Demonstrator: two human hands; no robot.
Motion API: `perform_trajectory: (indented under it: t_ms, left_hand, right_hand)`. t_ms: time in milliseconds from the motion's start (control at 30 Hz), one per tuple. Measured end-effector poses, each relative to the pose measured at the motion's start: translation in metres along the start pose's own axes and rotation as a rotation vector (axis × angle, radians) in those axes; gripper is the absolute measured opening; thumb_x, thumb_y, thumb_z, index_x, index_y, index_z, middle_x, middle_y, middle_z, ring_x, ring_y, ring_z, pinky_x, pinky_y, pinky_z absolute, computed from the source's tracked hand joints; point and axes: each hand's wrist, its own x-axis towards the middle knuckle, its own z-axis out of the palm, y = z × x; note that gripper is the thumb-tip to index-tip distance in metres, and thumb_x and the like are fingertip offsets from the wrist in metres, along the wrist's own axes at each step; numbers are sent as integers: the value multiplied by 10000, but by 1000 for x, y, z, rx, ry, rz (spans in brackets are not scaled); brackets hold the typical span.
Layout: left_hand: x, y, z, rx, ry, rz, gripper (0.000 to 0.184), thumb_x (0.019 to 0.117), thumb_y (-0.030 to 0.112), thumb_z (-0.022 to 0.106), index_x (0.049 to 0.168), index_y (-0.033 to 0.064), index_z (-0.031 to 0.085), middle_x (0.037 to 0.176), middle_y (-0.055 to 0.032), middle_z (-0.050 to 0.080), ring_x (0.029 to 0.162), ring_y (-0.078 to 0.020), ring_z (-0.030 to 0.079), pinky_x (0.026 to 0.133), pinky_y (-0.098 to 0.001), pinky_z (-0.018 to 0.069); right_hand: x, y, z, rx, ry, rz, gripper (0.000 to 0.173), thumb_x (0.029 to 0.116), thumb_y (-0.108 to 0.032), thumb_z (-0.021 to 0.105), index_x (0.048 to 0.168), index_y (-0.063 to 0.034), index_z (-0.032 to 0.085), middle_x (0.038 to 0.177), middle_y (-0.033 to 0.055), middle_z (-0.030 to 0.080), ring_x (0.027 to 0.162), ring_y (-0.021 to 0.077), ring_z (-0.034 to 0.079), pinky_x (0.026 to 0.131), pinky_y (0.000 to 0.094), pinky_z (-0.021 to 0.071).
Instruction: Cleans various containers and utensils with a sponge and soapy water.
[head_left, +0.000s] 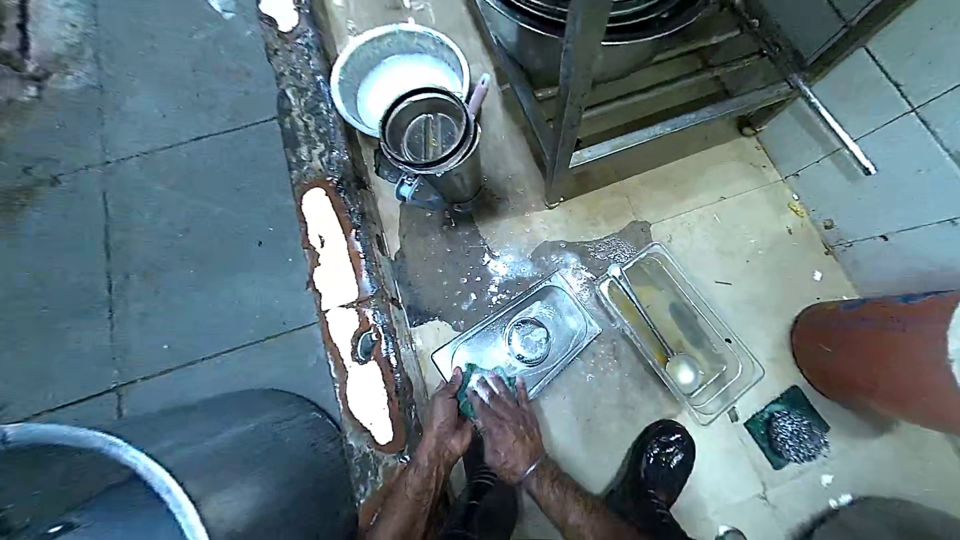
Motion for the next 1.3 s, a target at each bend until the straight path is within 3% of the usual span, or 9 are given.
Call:
perform_trajectory:
  t_ms: [167,333,467,567,633,733,867,1067,1300]
  left_hand:
    - [-2,-5,-3,-30,-57,-2,396,1125,302,365,1419,54,460,1169,-185,681,1031,-280,704,866,-486,603]
    - [1,-11,2,-25,-26,-7,356,1126,252,377,1400,35,444,1139,-194,669,991,-277,707,836,-470,610]
    - [0,-6,3,-26,10,54,342,1120,246,397,1381,39,474,1135,-185,674,991,-264,707,835,-466,612]
    - [1,-8,8,-24,46,92,343,1117,244,409,1386,44,479,1150,-167,661,1006,-242,693,851,-452,600]
    - [2,-6,9,-22,64,109,354,1116,252,409,1398,48,474,1161,-162,658,1016,-233,690,852,-445,599]
    - [1,1,6,-41,75,116,354,1116,254,410,1401,50,459,1161,-162,651,1014,-230,688,853,-442,599]
    - [-1,1,-3,-3,66,120,344,1117,237,409,1396,40,445,1141,-162,653,985,-231,701,829,-431,613]
    - [2,10,2,4,77,181,325,1108,212,432,1372,24,456,1107,-161,658,954,-219,701,812,-423,616]
    - [39,35,-4,160,164,353,318,1081,212,505,1337,23,510,1106,-130,642,944,-180,668,813,-411,593]
  right_hand:
    - [63,51,-39,-139,-173,71,545,1006,-175,512,1549,-221,497,1614,-2,464,1569,246,281,1257,671,101]
    - [110,93,-67,-75,-112,234,475,1070,-246,475,1525,-111,508,1620,83,442,1538,310,333,1235,602,255]
    - [72,148,-82,-110,-10,297,497,1077,-249,478,1550,-96,468,1621,136,429,1523,371,349,1204,655,283]
    - [14,124,-60,-72,-11,368,521,1071,-227,437,1557,-41,445,1650,173,369,1569,383,242,1249,666,153]
    - [-8,89,-45,-12,-6,375,484,1062,-219,440,1498,-29,529,1605,200,433,1540,401,310,1259,628,189]
    - [-3,83,-35,-6,51,302,449,1032,-180,478,1450,-69,601,1539,191,523,1497,394,399,1242,598,272]
    - [45,115,-73,-30,-110,474,496,1045,-144,477,1539,-102,493,1626,142,421,1562,315,286,1268,520,245]
    - [100,154,-125,-202,-165,522,528,950,-122,661,1469,-121,567,1468,190,570,1300,421,582,964,638,524]
    - [61,117,-117,129,-47,653,428,960,-174,621,1376,-78,643,1277,165,701,1185,326,673,1025,540,527]
